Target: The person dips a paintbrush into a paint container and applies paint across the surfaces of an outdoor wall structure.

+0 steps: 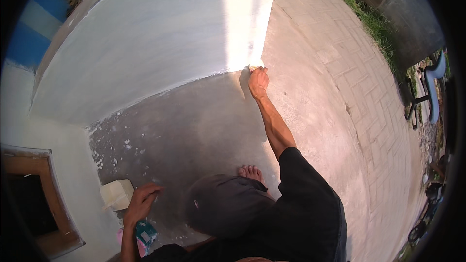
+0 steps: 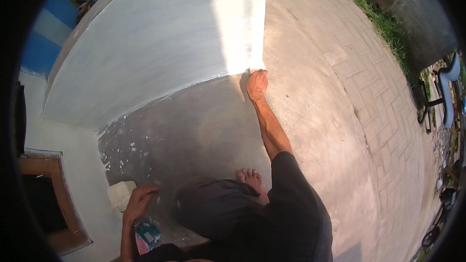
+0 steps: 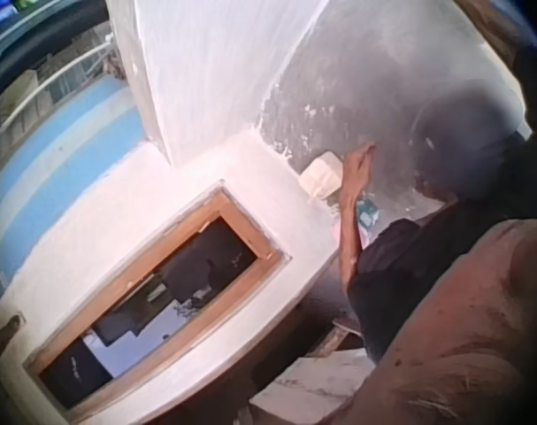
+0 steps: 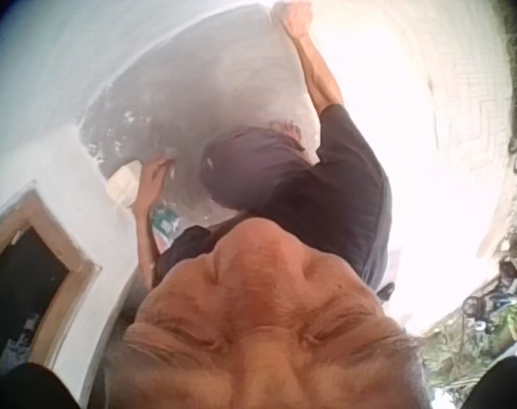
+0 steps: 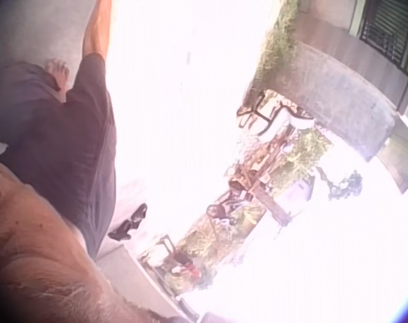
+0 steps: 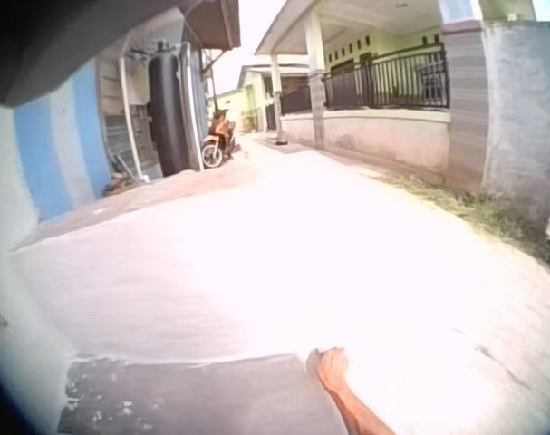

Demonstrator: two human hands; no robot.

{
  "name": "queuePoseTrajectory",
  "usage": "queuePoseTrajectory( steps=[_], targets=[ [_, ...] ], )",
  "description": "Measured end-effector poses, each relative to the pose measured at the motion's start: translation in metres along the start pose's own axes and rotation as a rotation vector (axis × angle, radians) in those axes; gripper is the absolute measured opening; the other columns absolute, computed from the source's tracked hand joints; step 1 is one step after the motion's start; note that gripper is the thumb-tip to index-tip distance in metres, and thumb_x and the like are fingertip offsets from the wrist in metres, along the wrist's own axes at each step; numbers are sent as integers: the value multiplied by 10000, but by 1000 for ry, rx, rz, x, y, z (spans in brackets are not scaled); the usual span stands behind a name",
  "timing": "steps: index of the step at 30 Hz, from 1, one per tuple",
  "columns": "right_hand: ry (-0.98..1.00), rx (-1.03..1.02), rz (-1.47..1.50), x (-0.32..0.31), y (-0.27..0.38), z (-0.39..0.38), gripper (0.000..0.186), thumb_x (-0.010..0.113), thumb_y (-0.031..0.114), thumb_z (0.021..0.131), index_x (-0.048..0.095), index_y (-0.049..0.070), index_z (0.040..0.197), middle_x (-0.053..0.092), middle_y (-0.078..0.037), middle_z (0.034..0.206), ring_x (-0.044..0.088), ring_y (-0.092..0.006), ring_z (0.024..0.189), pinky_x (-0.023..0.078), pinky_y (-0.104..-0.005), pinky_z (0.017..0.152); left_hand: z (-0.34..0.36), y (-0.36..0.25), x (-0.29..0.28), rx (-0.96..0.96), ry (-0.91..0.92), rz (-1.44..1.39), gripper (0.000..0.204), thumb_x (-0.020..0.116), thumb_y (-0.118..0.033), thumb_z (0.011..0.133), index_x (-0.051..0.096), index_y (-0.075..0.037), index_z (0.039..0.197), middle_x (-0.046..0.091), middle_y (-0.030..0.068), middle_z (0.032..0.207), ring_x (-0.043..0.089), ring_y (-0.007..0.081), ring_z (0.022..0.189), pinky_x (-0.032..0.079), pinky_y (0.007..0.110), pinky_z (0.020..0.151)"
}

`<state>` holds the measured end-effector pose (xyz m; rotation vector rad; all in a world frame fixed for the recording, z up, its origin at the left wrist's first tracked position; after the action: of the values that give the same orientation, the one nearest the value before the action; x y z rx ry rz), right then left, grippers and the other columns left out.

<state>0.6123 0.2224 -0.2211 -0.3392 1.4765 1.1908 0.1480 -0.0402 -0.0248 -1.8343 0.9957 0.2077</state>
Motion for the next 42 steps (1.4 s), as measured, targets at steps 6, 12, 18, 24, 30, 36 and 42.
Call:
queuePoseTrajectory(
  steps=[6, 12, 18, 24, 30, 36, 42],
  targets=[
    [302, -267, 428, 37, 120, -98, 217, 561, 140, 894, 665, 10, 1032, 613, -263, 856, 624, -435, 830, 499, -492, 735, 0, -1, -3, -32, 19, -13, 307, 496, -2, 833, 676, -1, 1081, 669, 122, 986, 634, 216, 962, 467, 311, 892],
    [651, -767, 722, 110, 263, -157, 227, 571, 177, 893, 675, -4, 981, 647, -259, 869, 620, -434, 845, 486, -497, 767, 3, 7, 3, -53, 11, 7, 321, 493, 2, 812, 680, -3, 1073, 669, 119, 990, 630, 225, 967, 464, 313, 889],
    [541, -561, 670, 86, 208, -109, 252, 585, 214, 902, 699, 34, 1037, 607, -282, 803, 630, -406, 790, 486, -444, 725, -13, 24, -7, -125, 17, 37, 360, 477, -9, 812, 659, -12, 1122, 655, 159, 1029, 633, 260, 954, 477, 341, 870],
    [219, -54, 524, 8, -22, 1, 275, 595, 203, 913, 692, -3, 1067, 689, -234, 891, 680, -331, 793, 511, -375, 741, -5, 2, -4, 6, 25, 31, 313, 507, -37, 852, 663, -30, 1123, 657, 154, 1040, 629, 296, 957, 475, 355, 878],
    [-158, 180, 563, 28, 10, -40, 323, 553, 184, 917, 671, -104, 1003, 658, -289, 797, 660, -385, 750, 502, -420, 702, -18, 8, -11, 60, -5, -1, 298, 514, -39, 871, 659, -36, 1131, 653, 154, 1051, 624, 296, 976, 475, 355, 882],
    [-7, 286, 1021, 106, 232, -188, 297, 583, 198, 943, 620, -93, 986, 583, -194, 779, 564, -282, 717, 439, -394, 673, -24, 8, -11, 93, 27, -74, 348, 508, 0, 834, 648, -37, 1151, 647, 153, 1051, 621, 303, 998, 476, 355, 885],
    [407, -21, 957, 145, 362, -286, 303, 611, 201, 911, 659, -9, 1123, 620, -274, 970, 622, -415, 897, 483, -456, 777, -25, 10, -7, 75, 13, -45, 365, 496, 10, 812, 652, -34, 1139, 645, 159, 1103, 612, 331, 1047, 466, 376, 941]
  ],
)
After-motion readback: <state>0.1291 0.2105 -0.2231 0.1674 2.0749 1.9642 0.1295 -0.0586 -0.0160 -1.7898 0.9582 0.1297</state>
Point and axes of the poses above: each hand's wrist, its own z-axis towards the middle knuckle, its own x-axis out of the palm, y = z × x, the point moved 8 cm from there along z, towards the middle knuckle
